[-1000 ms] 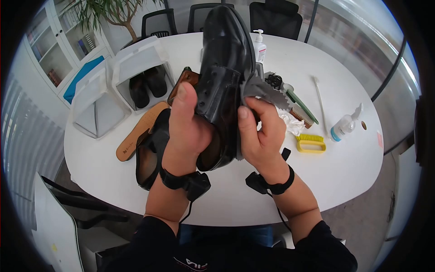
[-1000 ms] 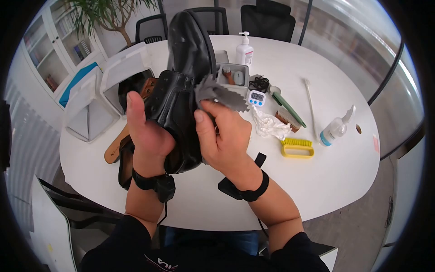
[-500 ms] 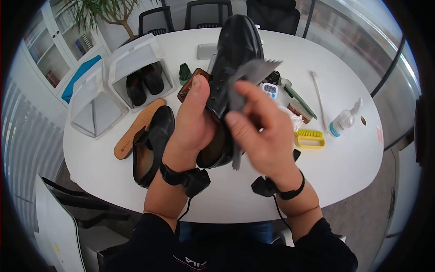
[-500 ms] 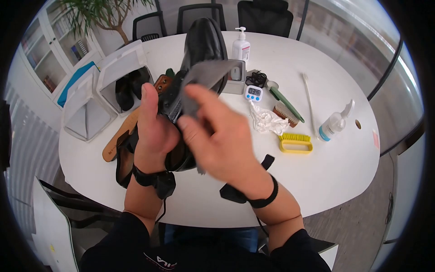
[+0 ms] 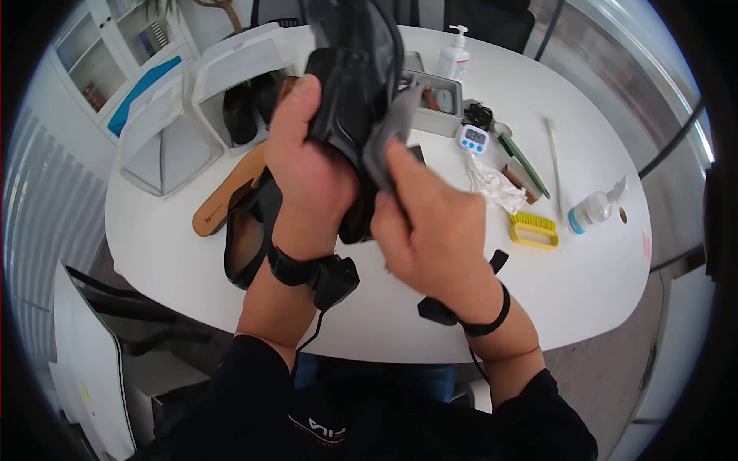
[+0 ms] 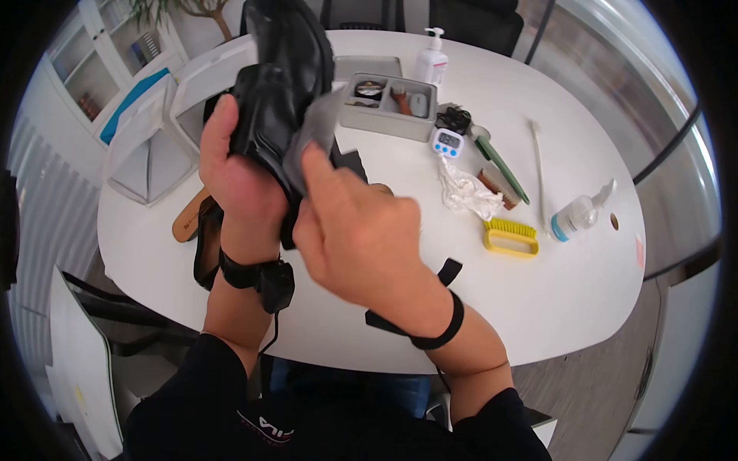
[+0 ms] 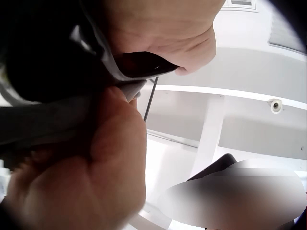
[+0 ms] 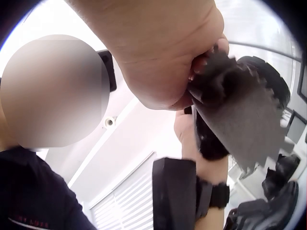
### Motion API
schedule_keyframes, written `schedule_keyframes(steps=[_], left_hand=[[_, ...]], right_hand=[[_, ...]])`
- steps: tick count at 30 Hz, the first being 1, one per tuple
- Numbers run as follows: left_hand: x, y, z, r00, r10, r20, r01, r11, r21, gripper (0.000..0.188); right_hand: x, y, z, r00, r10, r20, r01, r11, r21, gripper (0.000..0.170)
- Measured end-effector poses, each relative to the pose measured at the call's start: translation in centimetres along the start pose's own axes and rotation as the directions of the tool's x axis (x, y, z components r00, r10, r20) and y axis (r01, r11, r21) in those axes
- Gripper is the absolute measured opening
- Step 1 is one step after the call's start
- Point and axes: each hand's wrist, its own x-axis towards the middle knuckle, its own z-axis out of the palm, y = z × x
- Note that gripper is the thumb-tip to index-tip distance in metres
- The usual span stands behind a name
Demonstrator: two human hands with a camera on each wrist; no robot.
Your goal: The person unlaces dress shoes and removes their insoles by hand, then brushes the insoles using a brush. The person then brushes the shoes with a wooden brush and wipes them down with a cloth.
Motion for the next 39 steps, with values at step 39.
schedule_keyframes(steps=[39], left_hand=[[1.0, 8.8, -6.7, 0.993, -0.112, -0.035, 0.088, 0.906, -0.413, 0.046]], right_hand=[[-2.8, 1.4, 5.1, 0.996, -0.087, 0.008, 0.081, 0.955, 0.285, 0.026]])
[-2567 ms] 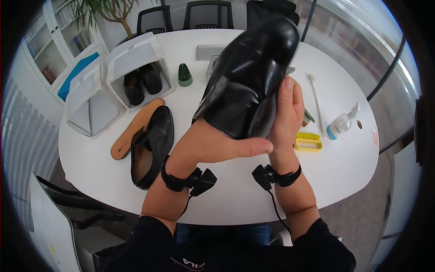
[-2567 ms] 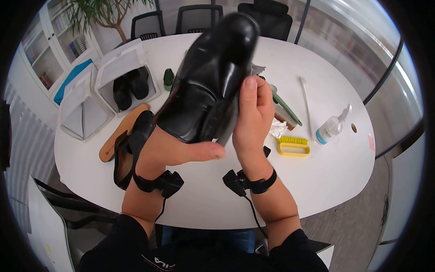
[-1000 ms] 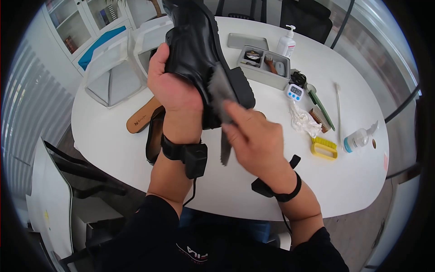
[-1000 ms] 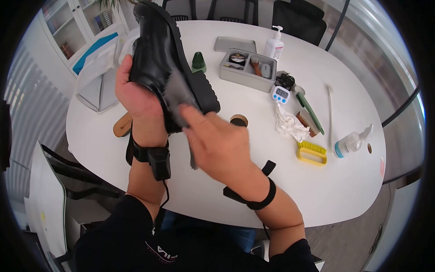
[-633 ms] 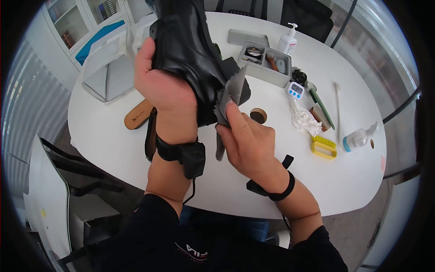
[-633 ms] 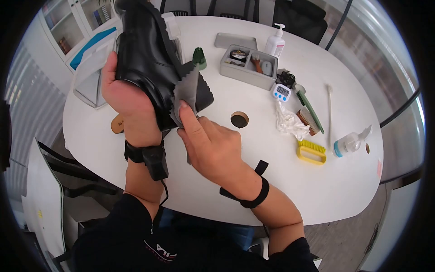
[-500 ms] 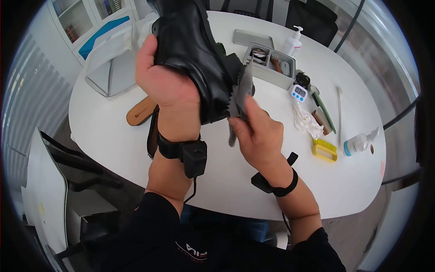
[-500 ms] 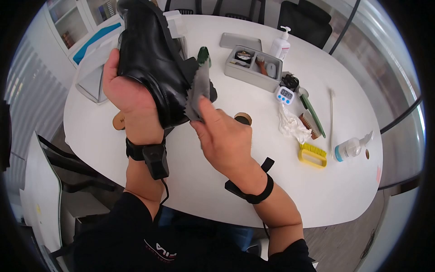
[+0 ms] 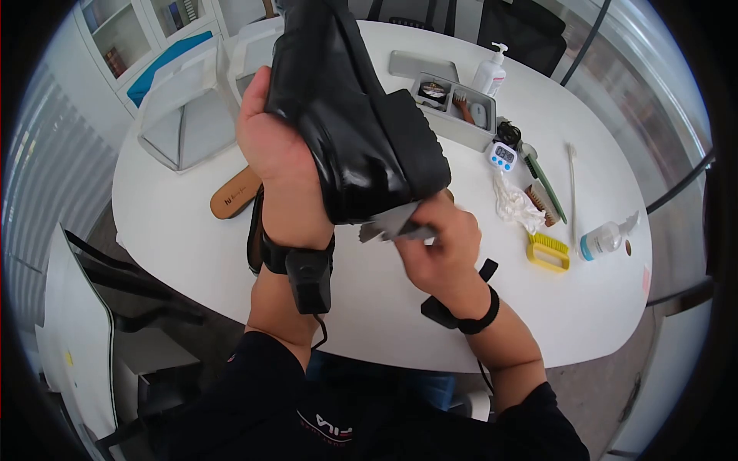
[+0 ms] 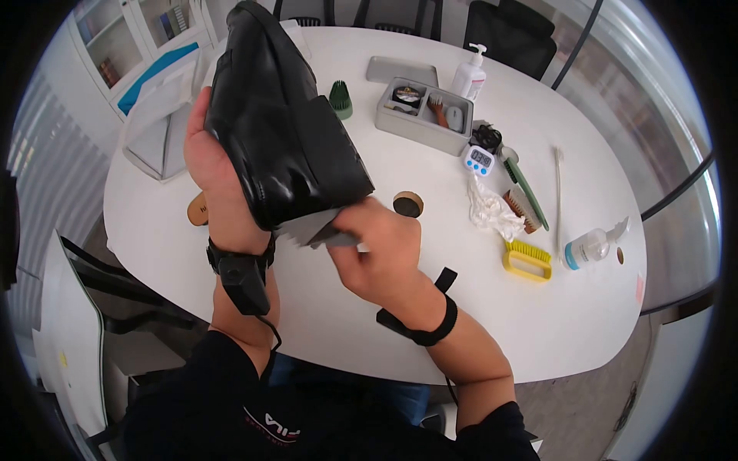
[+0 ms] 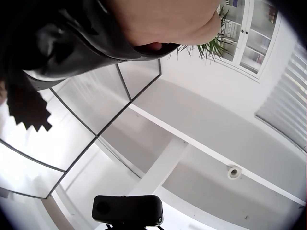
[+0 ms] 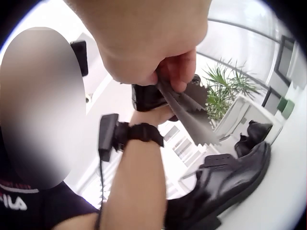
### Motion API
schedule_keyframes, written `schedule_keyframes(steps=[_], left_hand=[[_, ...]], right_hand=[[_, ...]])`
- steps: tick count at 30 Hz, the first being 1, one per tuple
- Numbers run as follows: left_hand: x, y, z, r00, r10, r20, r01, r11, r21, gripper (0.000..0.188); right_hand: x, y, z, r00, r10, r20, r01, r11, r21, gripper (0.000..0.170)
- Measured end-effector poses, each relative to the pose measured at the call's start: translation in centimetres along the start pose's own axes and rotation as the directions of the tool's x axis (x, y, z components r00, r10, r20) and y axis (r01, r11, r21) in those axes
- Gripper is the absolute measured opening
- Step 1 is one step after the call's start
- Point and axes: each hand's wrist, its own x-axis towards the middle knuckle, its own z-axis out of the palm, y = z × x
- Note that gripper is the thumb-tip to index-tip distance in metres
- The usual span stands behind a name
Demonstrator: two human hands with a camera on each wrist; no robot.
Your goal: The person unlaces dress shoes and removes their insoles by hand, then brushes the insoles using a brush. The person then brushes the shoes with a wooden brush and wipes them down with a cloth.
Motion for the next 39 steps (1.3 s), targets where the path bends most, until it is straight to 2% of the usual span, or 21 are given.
schedule_keyframes(steps=[1, 2, 3, 5, 7, 9, 11, 12, 14, 17, 19, 21, 22, 25, 29, 31, 32, 34, 35, 37, 39], left_hand=[[0.1, 0.0, 0.1, 1.000, -0.001, 0.004, 0.001, 1.000, 0.002, 0.046], [0.1, -0.2, 0.1, 0.999, -0.006, 0.033, 0.008, 0.999, -0.045, 0.046], [0.1, -0.4, 0.1, 0.998, -0.009, 0.061, 0.015, 0.996, -0.092, 0.047], [0.0, -2.1, 2.0, 0.995, 0.092, -0.044, -0.092, 0.996, -0.009, 0.044], [-0.1, -2.6, 2.7, 0.973, 0.192, -0.130, -0.182, 0.979, 0.089, 0.042], [-0.2, -2.4, 2.5, 0.976, 0.189, -0.106, -0.179, 0.979, 0.095, 0.044], [-0.3, -2.1, 2.2, 0.992, 0.124, -0.004, -0.124, 0.990, 0.070, 0.046], [-0.3, -2.0, 2.0, 0.994, 0.064, 0.091, -0.069, 0.996, 0.050, 0.048], [0.0, -2.0, 1.7, 0.986, 0.015, 0.167, -0.018, 1.000, 0.020, 0.048], [0.5, -2.1, 0.7, 0.967, -0.061, 0.249, 0.058, 0.998, 0.017, 0.048], [0.8, -2.8, 0.3, 0.961, -0.097, 0.258, 0.090, 0.995, 0.039, 0.047], [1.1, -4.7, 0.0, 0.986, -0.137, 0.090, 0.138, 0.990, 0.004, 0.047], [1.2, -5.8, 0.3, 0.948, -0.258, 0.186, 0.277, 0.957, -0.081, 0.050], [-0.3, -8.1, 2.0, 0.887, -0.378, 0.265, 0.405, 0.912, -0.056, 0.052], [-1.4, -10.5, 2.3, 0.869, -0.441, 0.225, 0.457, 0.889, -0.027, 0.048], [-1.6, -10.9, 1.8, 0.870, -0.467, 0.156, 0.470, 0.882, 0.016, 0.047], [-1.7, -11.2, 1.7, 0.874, -0.455, 0.170, 0.464, 0.886, -0.011, 0.046], [-1.7, -11.3, 1.7, 0.879, -0.439, 0.187, 0.452, 0.891, -0.034, 0.045], [-1.6, -11.1, 1.8, 0.914, -0.334, 0.229, 0.338, 0.941, 0.022, 0.045], [-1.4, -10.3, 2.0, 0.931, -0.241, 0.275, 0.226, 0.970, 0.084, 0.045], [-1.0, -9.0, 1.7, 0.944, -0.222, 0.244, 0.243, 0.968, -0.061, 0.052]], right_hand=[[-0.1, -0.7, 0.2, 1.000, -0.003, -0.003, 0.003, 1.000, -0.001, 0.026], [-0.1, -1.8, 0.6, 0.943, 0.329, -0.051, -0.288, 0.883, 0.371, 0.025], [0.0, -2.5, 0.7, 0.784, 0.619, 0.034, -0.469, 0.556, 0.686, 0.025], [0.2, -2.0, 0.0, 0.772, 0.623, 0.125, -0.507, 0.485, 0.713, 0.024], [0.5, -1.6, -0.1, 0.685, 0.679, 0.265, -0.510, 0.186, 0.840, 0.022], [0.5, -1.4, 0.0, 0.673, 0.685, 0.279, -0.497, 0.141, 0.856, 0.020], [0.0, -0.2, -0.1, 0.667, 0.606, 0.433, -0.462, -0.119, 0.879, 0.023], [-0.2, 0.2, 0.0, 0.673, 0.605, 0.425, -0.455, -0.113, 0.883, 0.023], [-0.4, 0.8, 0.1, 0.687, 0.557, 0.467, -0.384, -0.266, 0.884, 0.035], [-0.3, 0.9, -0.3, 0.603, 0.619, 0.503, -0.406, -0.305, 0.861, 0.046], [0.1, 0.6, -0.9, 0.648, 0.576, 0.499, -0.399, -0.303, 0.866, 0.050], [0.9, 0.5, -1.6, 0.821, 0.429, 0.376, -0.270, -0.287, 0.919, 0.048], [1.0, 0.8, -1.9, 0.821, 0.439, 0.366, -0.262, -0.280, 0.924, 0.048], [1.2, 2.4, -3.8, 0.810, 0.511, 0.288, -0.176, -0.256, 0.951, 0.047], [1.7, 4.9, -6.8, 0.834, 0.524, 0.174, -0.096, -0.173, 0.980, 0.041], [1.8, 5.6, -8.1, 0.741, 0.608, 0.285, -0.081, -0.340, 0.937, 0.037], [1.9, 5.4, -8.1, 0.765, 0.570, 0.300, -0.096, -0.360, 0.928, 0.036], [0.8, 5.3, -6.9, 0.741, 0.579, 0.341, -0.180, -0.317, 0.931, 0.036], [0.9, 4.4, -6.1, 0.713, 0.596, 0.370, -0.251, -0.276, 0.928, 0.037], [2.4, 1.2, -4.2, 0.503, 0.777, 0.379, -0.441, -0.147, 0.885, 0.037], [2.0, 1.3, -3.2, 0.526, 0.709, 0.470, -0.452, -0.235, 0.860, 0.036]])
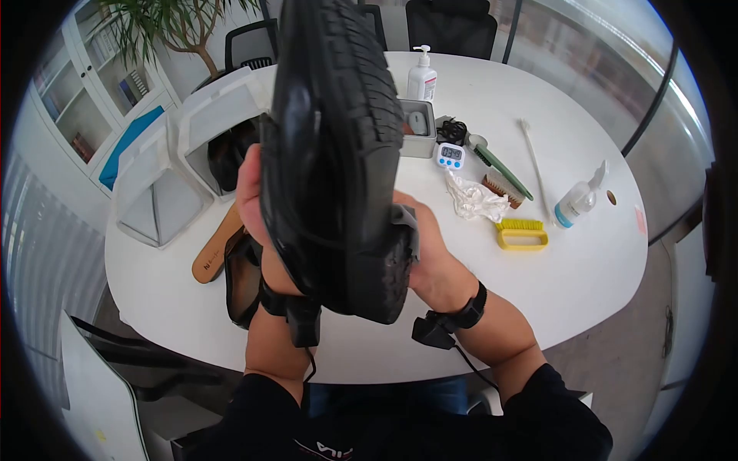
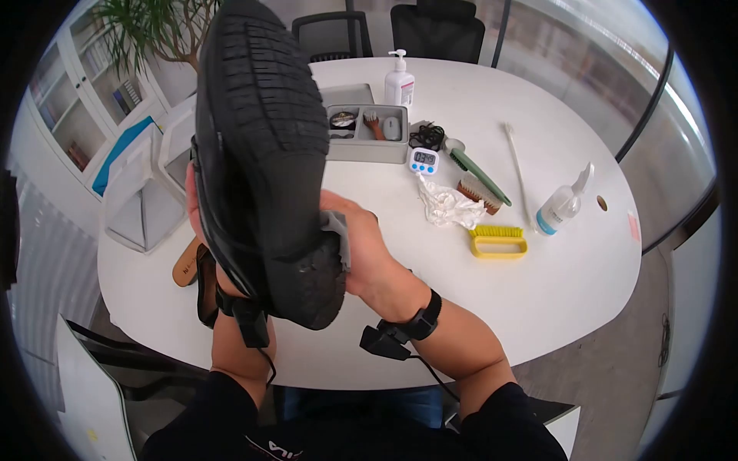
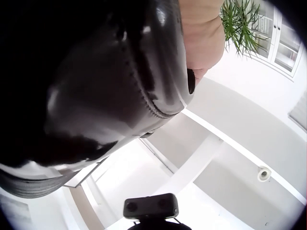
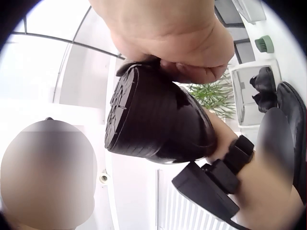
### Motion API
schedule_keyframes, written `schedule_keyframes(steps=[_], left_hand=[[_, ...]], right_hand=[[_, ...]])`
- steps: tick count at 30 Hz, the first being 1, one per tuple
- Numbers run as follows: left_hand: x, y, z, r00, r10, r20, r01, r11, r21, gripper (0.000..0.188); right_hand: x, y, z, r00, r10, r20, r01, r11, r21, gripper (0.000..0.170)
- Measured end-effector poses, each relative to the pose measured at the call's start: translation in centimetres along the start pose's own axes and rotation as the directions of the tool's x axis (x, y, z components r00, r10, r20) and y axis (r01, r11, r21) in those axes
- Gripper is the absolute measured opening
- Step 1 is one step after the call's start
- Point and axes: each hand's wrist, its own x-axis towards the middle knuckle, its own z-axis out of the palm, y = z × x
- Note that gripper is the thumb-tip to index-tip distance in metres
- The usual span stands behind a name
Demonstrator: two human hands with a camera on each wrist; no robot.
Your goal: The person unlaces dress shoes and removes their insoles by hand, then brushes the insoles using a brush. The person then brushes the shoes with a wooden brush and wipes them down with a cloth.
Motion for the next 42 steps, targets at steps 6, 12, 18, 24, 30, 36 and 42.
schedule_keyframes(steps=[6, 12, 18, 24, 30, 36, 42], left_hand=[[0.0, -1.6, 0.1, 0.991, -0.133, -0.025, 0.132, 0.991, -0.032, 0.051], [-0.8, -4.9, 0.8, 0.939, -0.275, -0.206, 0.287, 0.957, 0.034, 0.040], [-1.3, -4.4, -1.2, 0.795, -0.522, -0.311, 0.538, 0.842, -0.039, 0.049], [-1.0, -4.9, 0.1, 0.767, -0.505, -0.397, 0.639, 0.660, 0.395, 0.047], [-0.9, -6.4, 0.4, 0.673, -0.091, -0.734, 0.720, -0.146, 0.678, 0.043], [-1.8, -4.4, -4.4, 0.488, -0.045, -0.872, 0.818, -0.325, 0.475, 0.047], [-1.7, -3.6, -4.9, 0.495, -0.117, -0.861, 0.852, -0.132, 0.507, 0.042]], right_hand=[[-1.0, -2.8, -0.2, 0.988, -0.140, 0.071, 0.155, 0.940, -0.305, 0.036], [-0.6, -8.9, -3.9, 0.925, -0.313, 0.217, 0.274, 0.942, 0.195, 0.030], [-2.8, -14.3, -6.3, 0.846, -0.516, 0.131, 0.522, 0.853, -0.014, 0.030], [-4.4, -16.0, -6.2, 0.642, -0.758, 0.117, 0.765, 0.621, -0.173, 0.030], [-4.1, -14.9, -2.8, 0.671, -0.741, -0.034, 0.687, 0.638, -0.348, 0.030], [-1.9, -10.7, -2.6, 0.766, -0.597, 0.238, 0.421, 0.187, -0.887, 0.024], [-1.5, -8.3, -1.9, 0.827, -0.479, 0.294, 0.307, -0.052, -0.950, 0.027]])
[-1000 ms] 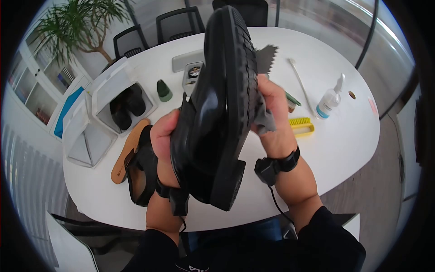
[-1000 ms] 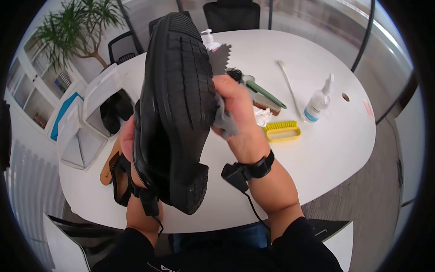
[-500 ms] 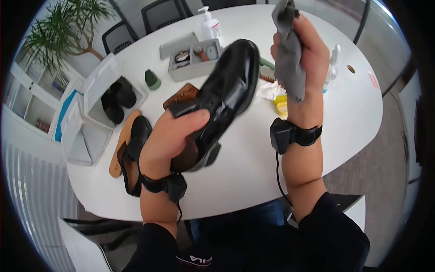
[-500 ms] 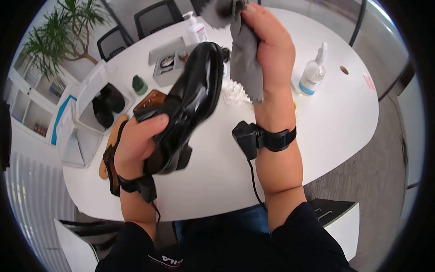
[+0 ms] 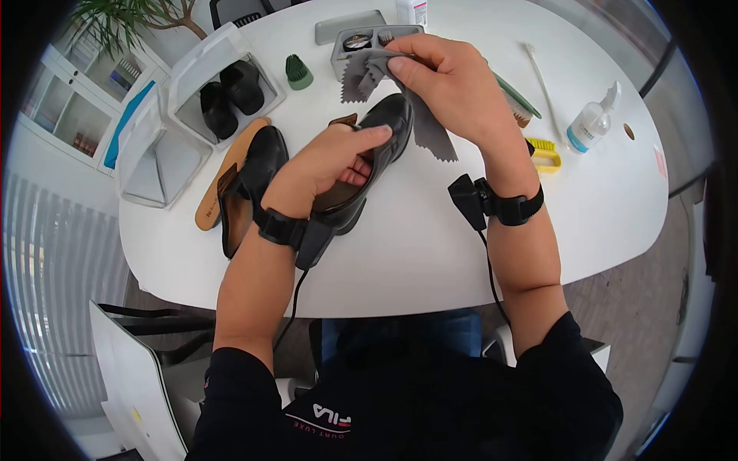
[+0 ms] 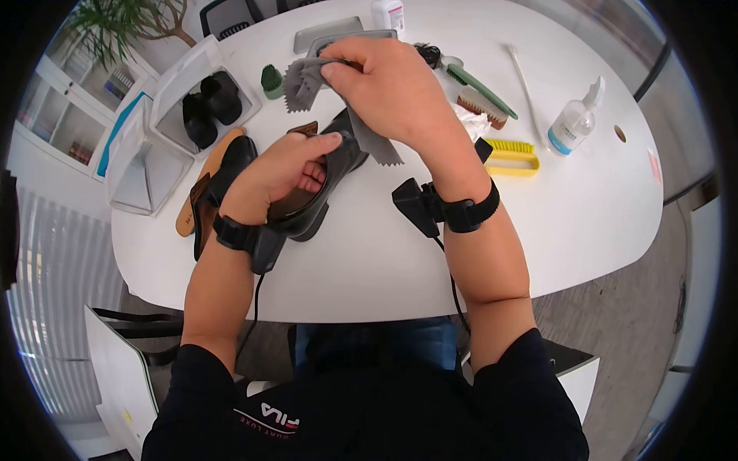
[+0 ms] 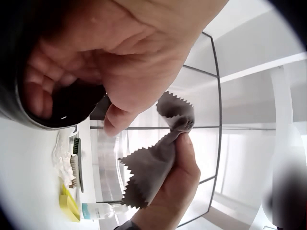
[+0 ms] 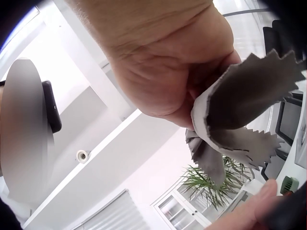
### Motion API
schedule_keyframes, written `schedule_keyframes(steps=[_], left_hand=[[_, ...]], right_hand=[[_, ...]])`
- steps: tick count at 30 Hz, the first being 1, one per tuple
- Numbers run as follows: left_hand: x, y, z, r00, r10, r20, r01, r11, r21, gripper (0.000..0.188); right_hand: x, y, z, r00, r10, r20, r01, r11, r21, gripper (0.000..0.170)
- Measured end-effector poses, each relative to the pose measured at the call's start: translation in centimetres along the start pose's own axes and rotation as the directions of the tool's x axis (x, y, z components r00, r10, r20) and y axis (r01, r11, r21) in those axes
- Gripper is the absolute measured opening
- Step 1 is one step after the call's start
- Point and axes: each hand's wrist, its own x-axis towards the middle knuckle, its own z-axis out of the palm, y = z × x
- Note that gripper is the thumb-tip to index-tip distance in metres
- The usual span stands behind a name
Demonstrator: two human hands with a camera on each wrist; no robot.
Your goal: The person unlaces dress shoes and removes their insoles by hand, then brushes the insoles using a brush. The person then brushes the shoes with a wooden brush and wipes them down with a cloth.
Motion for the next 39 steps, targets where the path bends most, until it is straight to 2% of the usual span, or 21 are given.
schedule_keyframes(steps=[3, 5, 7, 8, 9, 10, 12, 15, 16, 18, 22, 23, 24, 25, 26, 27, 32, 33, 35, 36, 39], left_hand=[[-0.7, -0.5, -1.8, 0.993, 0.009, 0.119, 0.003, 0.995, -0.104, 0.033], [-0.9, -1.1, -2.0, 0.994, 0.027, 0.102, -0.018, 0.996, -0.092, 0.031], [-0.7, -1.4, -1.9, 0.995, 0.057, 0.084, -0.051, 0.996, -0.079, 0.030], [-0.1, -1.4, -1.6, 0.990, 0.100, 0.097, -0.109, 0.990, 0.085, 0.029], [0.4, -1.4, -1.5, 0.983, 0.138, 0.117, -0.164, 0.954, 0.250, 0.029], [0.7, -1.1, -1.5, 0.983, 0.140, 0.116, -0.165, 0.954, 0.250, 0.029], [0.9, -0.9, -1.8, 0.954, 0.250, 0.167, -0.293, 0.652, 0.699, 0.023], [1.7, -2.5, -2.9, 0.903, 0.381, 0.196, -0.388, 0.532, 0.753, 0.019], [1.5, -2.1, -3.0, 0.903, 0.380, 0.199, -0.389, 0.529, 0.755, 0.019], [1.1, -1.1, -3.4, 0.945, 0.249, 0.214, -0.291, 0.333, 0.897, 0.020], [1.4, -0.7, -3.7, 0.969, 0.232, 0.083, -0.165, 0.363, 0.917, 0.022], [2.8, -2.4, -4.4, 0.991, 0.129, 0.028, -0.123, 0.825, 0.552, 0.022], [3.6, -3.2, -4.8, 0.999, 0.014, 0.043, -0.014, 1.000, -0.001, 0.022], [3.3, -2.8, -4.4, 0.999, 0.017, 0.040, -0.017, 1.000, 0.002, 0.022], [2.5, -2.4, -3.4, 0.996, 0.046, 0.081, -0.011, 0.920, -0.393, 0.020], [2.0, -2.0, -2.5, 0.990, 0.092, 0.107, 0.014, 0.691, -0.723, 0.018], [3.1, -2.3, 0.3, 0.995, -0.046, -0.087, -0.041, 0.608, -0.793, 0.021], [2.9, -2.5, 1.0, 0.989, 0.002, -0.149, -0.120, 0.599, -0.792, 0.021], [1.6, -2.7, 2.1, 0.964, 0.145, -0.222, -0.264, 0.596, -0.758, 0.025], [1.5, -3.4, 2.2, 0.965, 0.147, -0.218, -0.262, 0.595, -0.760, 0.025], [2.6, -6.8, 2.5, 0.906, 0.390, -0.164, -0.369, 0.540, -0.757, 0.031]], right_hand=[[-0.1, 0.8, 0.6, 0.999, 0.049, -0.011, -0.049, 0.999, -0.013, 0.027], [-0.5, 3.1, 2.2, 0.985, 0.163, -0.064, -0.163, 0.987, 0.006, 0.026], [-1.8, 5.6, 5.2, 0.985, 0.138, -0.107, -0.149, 0.984, -0.097, 0.025], [-2.5, 6.8, 6.7, 0.982, 0.110, -0.153, -0.139, 0.971, -0.193, 0.025], [-3.6, 8.0, 8.5, 0.987, 0.111, -0.115, -0.127, 0.983, -0.134, 0.024], [-4.4, 7.4, 9.7, 0.991, 0.112, -0.078, -0.118, 0.990, -0.072, 0.023], [-5.3, 6.8, 10.2, 0.977, 0.124, -0.174, -0.144, 0.984, -0.106, 0.020], [-5.9, 7.0, 9.4, 0.989, 0.100, -0.112, -0.109, 0.991, -0.078, 0.017], [-6.1, 7.3, 9.4, 0.987, 0.081, -0.139, -0.103, 0.982, -0.157, 0.017], [-6.3, 7.7, 9.4, 0.984, 0.058, -0.166, -0.096, 0.967, -0.235, 0.016], [-6.3, 7.7, 9.4, 0.987, 0.115, -0.111, -0.138, 0.963, -0.233, 0.016], [-6.4, 7.6, 9.5, 0.988, 0.133, -0.083, -0.148, 0.967, -0.207, 0.017], [-6.4, 7.8, 9.5, 0.988, 0.130, -0.086, -0.145, 0.968, -0.205, 0.017], [-6.4, 8.0, 9.4, 0.990, 0.108, -0.086, -0.123, 0.974, -0.191, 0.016], [-6.4, 8.1, 9.4, 0.992, 0.088, -0.085, -0.102, 0.979, -0.174, 0.015], [-6.3, 8.1, 9.3, 0.993, 0.084, -0.087, -0.098, 0.980, -0.170, 0.015], [-6.2, 8.6, 9.1, 0.998, 0.038, -0.059, -0.046, 0.990, -0.136, 0.014], [-6.1, 8.7, 9.1, 0.998, 0.035, -0.060, -0.043, 0.989, -0.140, 0.014], [-6.0, 8.7, 9.3, 0.961, 0.019, -0.276, -0.029, 0.999, -0.030, 0.015], [-5.9, 8.6, 9.3, 0.960, 0.019, -0.278, -0.030, 0.999, -0.034, 0.015], [-6.2, 8.2, 9.6, 0.938, 0.029, -0.347, -0.053, 0.997, -0.058, 0.016]])
